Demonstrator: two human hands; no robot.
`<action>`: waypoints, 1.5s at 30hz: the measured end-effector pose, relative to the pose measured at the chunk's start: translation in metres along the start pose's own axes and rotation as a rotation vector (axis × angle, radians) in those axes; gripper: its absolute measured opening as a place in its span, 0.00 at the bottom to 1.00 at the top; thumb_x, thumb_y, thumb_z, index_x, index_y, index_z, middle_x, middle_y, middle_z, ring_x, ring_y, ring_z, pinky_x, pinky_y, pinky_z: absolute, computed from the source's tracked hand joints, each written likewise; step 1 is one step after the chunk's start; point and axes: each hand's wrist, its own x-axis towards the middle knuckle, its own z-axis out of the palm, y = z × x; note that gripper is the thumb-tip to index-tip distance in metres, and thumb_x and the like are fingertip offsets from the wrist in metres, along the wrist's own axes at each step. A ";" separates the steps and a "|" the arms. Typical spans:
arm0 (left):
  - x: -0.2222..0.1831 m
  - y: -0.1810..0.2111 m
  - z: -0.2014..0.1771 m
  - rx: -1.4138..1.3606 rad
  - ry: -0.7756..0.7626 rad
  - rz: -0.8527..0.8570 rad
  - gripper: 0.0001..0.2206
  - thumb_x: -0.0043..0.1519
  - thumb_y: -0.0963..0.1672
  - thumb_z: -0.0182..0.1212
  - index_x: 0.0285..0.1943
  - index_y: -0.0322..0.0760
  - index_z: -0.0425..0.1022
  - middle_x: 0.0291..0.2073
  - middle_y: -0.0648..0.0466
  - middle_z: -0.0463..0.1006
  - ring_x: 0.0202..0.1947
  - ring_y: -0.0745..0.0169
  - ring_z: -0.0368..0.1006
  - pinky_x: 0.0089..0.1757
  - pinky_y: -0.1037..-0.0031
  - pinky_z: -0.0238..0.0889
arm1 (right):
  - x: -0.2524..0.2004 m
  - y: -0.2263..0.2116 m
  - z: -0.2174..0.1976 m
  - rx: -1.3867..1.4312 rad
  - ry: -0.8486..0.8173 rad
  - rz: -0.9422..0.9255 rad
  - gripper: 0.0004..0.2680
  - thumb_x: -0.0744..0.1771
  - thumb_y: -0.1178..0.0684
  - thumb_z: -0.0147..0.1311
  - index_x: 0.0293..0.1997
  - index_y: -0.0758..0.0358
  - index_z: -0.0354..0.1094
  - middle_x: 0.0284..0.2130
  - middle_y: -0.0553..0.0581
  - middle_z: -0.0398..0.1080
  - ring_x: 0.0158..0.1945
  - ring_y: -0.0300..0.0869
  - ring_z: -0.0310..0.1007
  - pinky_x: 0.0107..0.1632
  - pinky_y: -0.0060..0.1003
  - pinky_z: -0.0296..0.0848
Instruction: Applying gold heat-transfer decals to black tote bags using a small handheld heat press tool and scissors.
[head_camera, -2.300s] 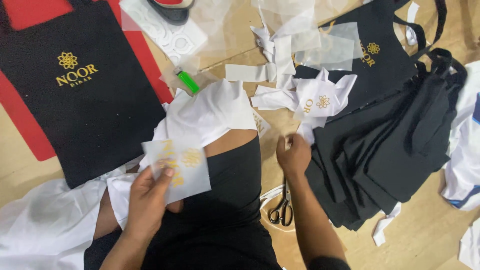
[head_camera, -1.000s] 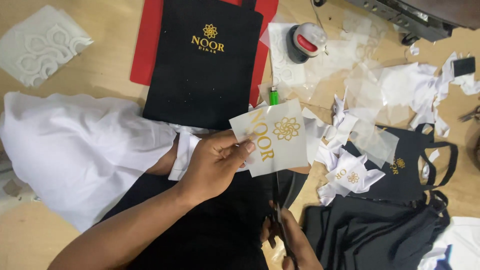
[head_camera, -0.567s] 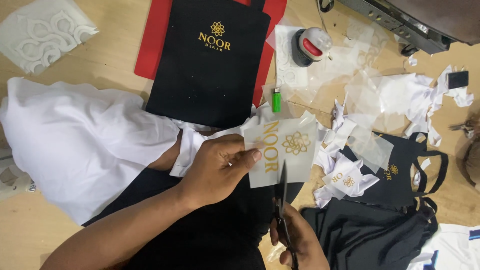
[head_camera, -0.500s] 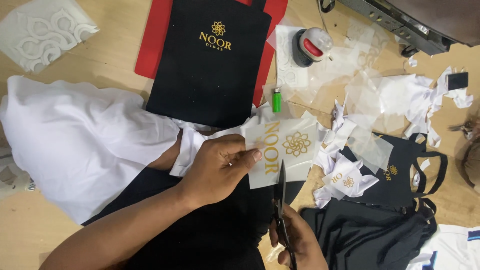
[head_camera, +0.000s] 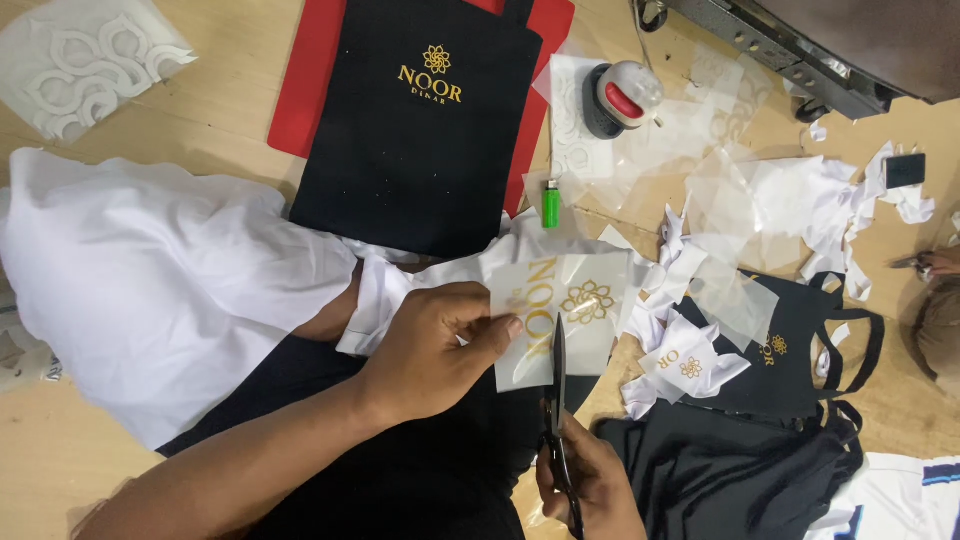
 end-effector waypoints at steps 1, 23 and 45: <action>0.000 0.000 0.000 0.000 0.001 0.001 0.11 0.65 0.45 0.61 0.41 0.30 0.82 0.29 0.54 0.81 0.26 0.71 0.80 0.30 0.82 0.74 | 0.000 0.005 -0.002 -0.001 -0.001 -0.001 0.44 0.55 0.36 0.73 0.72 0.74 0.52 0.20 0.52 0.65 0.23 0.36 0.68 0.27 0.31 0.65; 0.012 -0.016 0.011 0.035 -0.180 -0.210 0.17 0.62 0.47 0.64 0.23 0.30 0.77 0.15 0.54 0.74 0.15 0.73 0.65 0.21 0.77 0.58 | -0.009 0.040 0.008 0.124 0.036 -0.069 0.42 0.59 0.32 0.70 0.75 0.65 0.45 0.22 0.52 0.65 0.23 0.37 0.66 0.28 0.31 0.65; 0.018 -0.027 0.031 0.119 -0.408 -0.341 0.13 0.58 0.47 0.63 0.38 0.31 0.84 0.22 0.48 0.83 0.22 0.64 0.77 0.31 0.71 0.70 | -0.005 0.042 0.030 0.212 0.189 -0.016 0.41 0.59 0.31 0.66 0.69 0.81 0.54 0.21 0.52 0.63 0.23 0.37 0.66 0.28 0.31 0.67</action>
